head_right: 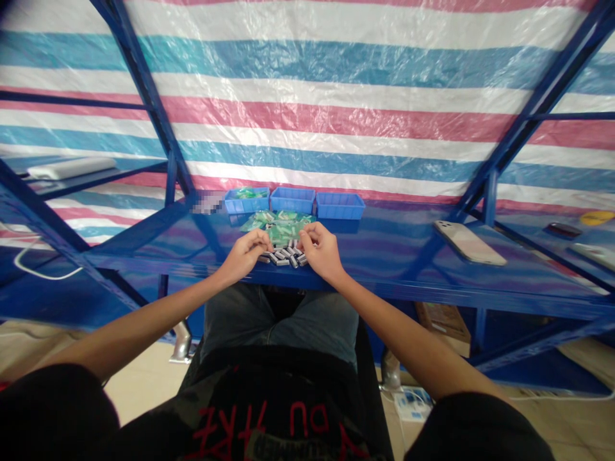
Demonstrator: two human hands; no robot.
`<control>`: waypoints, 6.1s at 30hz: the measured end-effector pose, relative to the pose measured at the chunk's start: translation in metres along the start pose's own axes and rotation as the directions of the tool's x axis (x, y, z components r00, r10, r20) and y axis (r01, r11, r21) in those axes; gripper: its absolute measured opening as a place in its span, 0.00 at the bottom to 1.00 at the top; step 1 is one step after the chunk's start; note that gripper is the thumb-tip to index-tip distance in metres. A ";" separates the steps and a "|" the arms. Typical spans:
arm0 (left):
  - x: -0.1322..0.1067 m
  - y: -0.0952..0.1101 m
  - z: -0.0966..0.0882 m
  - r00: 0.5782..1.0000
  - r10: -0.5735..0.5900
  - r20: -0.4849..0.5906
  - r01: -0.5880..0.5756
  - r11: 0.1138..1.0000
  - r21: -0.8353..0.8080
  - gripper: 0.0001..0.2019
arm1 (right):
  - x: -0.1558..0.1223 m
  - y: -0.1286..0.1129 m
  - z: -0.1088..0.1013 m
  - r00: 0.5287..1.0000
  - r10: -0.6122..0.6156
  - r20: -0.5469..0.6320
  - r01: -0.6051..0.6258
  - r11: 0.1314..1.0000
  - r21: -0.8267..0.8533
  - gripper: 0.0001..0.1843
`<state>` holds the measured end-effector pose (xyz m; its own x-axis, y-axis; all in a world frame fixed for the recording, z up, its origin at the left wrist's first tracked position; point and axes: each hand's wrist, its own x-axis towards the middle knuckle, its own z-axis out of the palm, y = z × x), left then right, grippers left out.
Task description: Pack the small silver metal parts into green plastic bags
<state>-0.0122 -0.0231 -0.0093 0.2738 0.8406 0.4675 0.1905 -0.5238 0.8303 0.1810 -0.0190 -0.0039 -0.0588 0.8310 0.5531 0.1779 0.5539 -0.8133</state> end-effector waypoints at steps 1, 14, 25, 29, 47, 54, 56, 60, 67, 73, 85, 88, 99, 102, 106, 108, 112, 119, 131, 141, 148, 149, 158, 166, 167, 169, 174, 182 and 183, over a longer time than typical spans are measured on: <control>-0.001 0.001 0.000 1.000 -0.024 0.015 0.025 0.998 -0.055 0.03 | -0.001 -0.001 0.001 0.999 -0.040 0.004 0.040 0.999 -0.036 0.08; 0.002 0.011 0.004 0.973 -0.220 -0.066 0.171 0.885 -0.434 0.20 | -0.008 -0.005 0.000 0.925 -0.325 0.197 0.375 0.865 -0.334 0.09; 0.061 -0.001 -0.074 0.783 -0.445 -0.434 0.259 0.868 -0.424 0.16 | -0.007 -0.006 0.002 0.942 -0.242 0.234 0.317 0.871 -0.376 0.10; 0.099 -0.017 -0.109 0.701 -0.365 -0.613 0.357 0.923 -0.141 0.15 | -0.007 -0.007 0.002 0.937 -0.238 0.255 0.324 0.864 -0.385 0.09; 0.169 -0.028 -0.134 0.996 0.005 -0.086 0.079 0.343 0.936 0.15 | -0.008 -0.005 0.001 0.935 -0.217 0.282 0.315 0.873 -0.373 0.08; 0.173 -0.037 -0.131 0.992 -0.098 -0.079 0.100 0.228 0.968 0.16 | -0.008 -0.006 0.002 0.937 -0.207 0.281 0.307 0.873 -0.379 0.08; 0.174 -0.042 -0.128 0.989 -0.123 -0.086 0.112 0.226 0.968 0.15 | -0.008 -0.007 0.002 0.937 -0.207 0.281 0.308 0.871 -0.382 0.08; 0.177 -0.051 -0.122 0.979 -0.169 -0.118 0.152 0.204 0.967 0.12 | -0.008 -0.006 0.001 0.932 -0.216 0.292 0.322 0.862 -0.391 0.08; 0.175 -0.057 -0.118 0.957 -0.234 -0.173 0.220 0.188 0.957 0.08 | -0.008 -0.005 0.001 0.929 -0.218 0.301 0.327 0.862 -0.386 0.06; 0.179 -0.056 -0.127 0.945 -0.295 -0.139 0.211 0.228 0.951 0.07 | -0.008 -0.005 0.002 0.930 -0.212 0.302 0.325 0.857 -0.399 0.06; 0.114 -0.033 -0.071 0.995 0.090 -0.053 0.006 0.459 0.888 0.14 | -0.006 -0.005 0.001 0.925 -0.215 0.313 0.333 0.855 -0.397 0.06; 0.103 -0.035 -0.063 0.998 -0.052 0.045 -0.009 0.545 0.838 0.12 | -0.006 -0.005 0.002 0.926 -0.217 0.310 0.334 0.852 -0.402 0.06; 0.104 -0.023 -0.018 0.953 0.054 0.299 -0.256 0.672 0.695 0.08 | -0.007 -0.005 0.003 0.931 -0.187 0.315 0.313 0.852 -0.419 0.06; 0.104 -0.021 -0.016 0.968 0.099 0.232 -0.240 0.643 0.727 0.07 | -0.007 -0.006 0.003 0.930 -0.178 0.322 0.305 0.865 -0.399 0.06; 0.096 -0.005 -0.020 0.975 0.220 0.027 -0.196 0.797 0.571 0.08 | -0.004 -0.005 0.002 0.965 -0.183 0.186 0.236 0.917 -0.323 0.06; 0.087 0.007 -0.021 0.977 0.197 -0.084 -0.148 0.904 0.402 0.08 | -0.001 -0.003 0.001 0.984 -0.175 0.040 0.179 0.940 -0.289 0.09; 0.057 0.024 -0.016 0.996 0.008 -0.089 -0.005 0.999 0.040 0.11 | 0.003 0.001 0.001 0.992 -0.103 -0.071 0.087 0.976 -0.199 0.15; 0.009 0.018 0.003 0.993 -0.109 -0.038 0.104 0.988 -0.111 0.13 | 0.000 -0.004 -0.001 0.991 -0.055 0.121 0.079 0.977 -0.199 0.12; 0.004 0.012 0.007 0.995 -0.087 -0.052 0.087 0.996 -0.018 0.09 | 0.000 0.002 -0.001 0.988 -0.029 0.149 0.054 0.984 -0.169 0.11; 0.004 0.008 0.009 0.989 -0.130 -0.068 0.123 0.987 -0.099 0.10 | 0.000 -0.008 -0.001 0.977 -0.032 0.211 0.077 0.976 -0.205 0.12; 0.004 0.007 0.008 0.985 -0.163 -0.063 0.156 0.983 -0.098 0.11 | 0.001 0.001 -0.001 0.992 -0.072 0.101 0.095 0.965 -0.246 0.12; 0.004 0.007 0.007 0.986 -0.159 -0.053 0.154 0.984 -0.092 0.11 | 0.002 0.001 -0.001 0.993 -0.065 0.101 0.088 0.966 -0.242 0.12; 0.004 0.005 0.006 0.996 -0.087 0.009 0.088 0.996 -0.006 0.14 | 0.000 0.003 0.000 0.967 -0.017 0.254 0.070 0.977 -0.202 0.11; 0.003 0.003 0.005 0.998 -0.042 0.043 0.039 0.998 0.053 0.12 | 0.001 -0.001 0.000 0.961 -0.028 0.277 0.107 0.955 -0.277 0.12; 0.003 0.003 0.005 0.998 -0.037 0.056 0.033 0.997 0.065 0.12 | 0.001 -0.001 0.000 0.962 -0.029 0.272 0.107 0.955 -0.277 0.11; 0.003 0.002 0.005 0.996 -0.028 0.081 0.020 0.995 0.097 0.12 | 0.001 -0.001 0.000 0.963 -0.039 0.266 0.114 0.955 -0.273 0.10; 0.001 0.004 0.006 0.999 -0.001 0.038 -0.005 0.986 0.169 0.11 | 0.000 -0.001 0.002 0.951 -0.033 0.306 0.122 0.953 -0.278 0.10; 0.000 0.005 0.006 0.999 0.006 0.034 -0.010 0.990 0.140 0.11 | 0.000 -0.006 0.001 0.952 -0.044 0.304 0.136 0.948 -0.286 0.12; 0.001 0.004 0.006 0.999 0.006 0.037 -0.011 0.990 0.138 0.11 | 0.000 -0.005 0.001 0.950 -0.039 0.309 0.129 0.953 -0.275 0.13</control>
<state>-0.0054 -0.0253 -0.0078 0.3092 0.8319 0.4608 0.3160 -0.5469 0.7753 0.1793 -0.0216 0.0006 -0.3668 0.7835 0.5015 0.4323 0.6209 -0.6539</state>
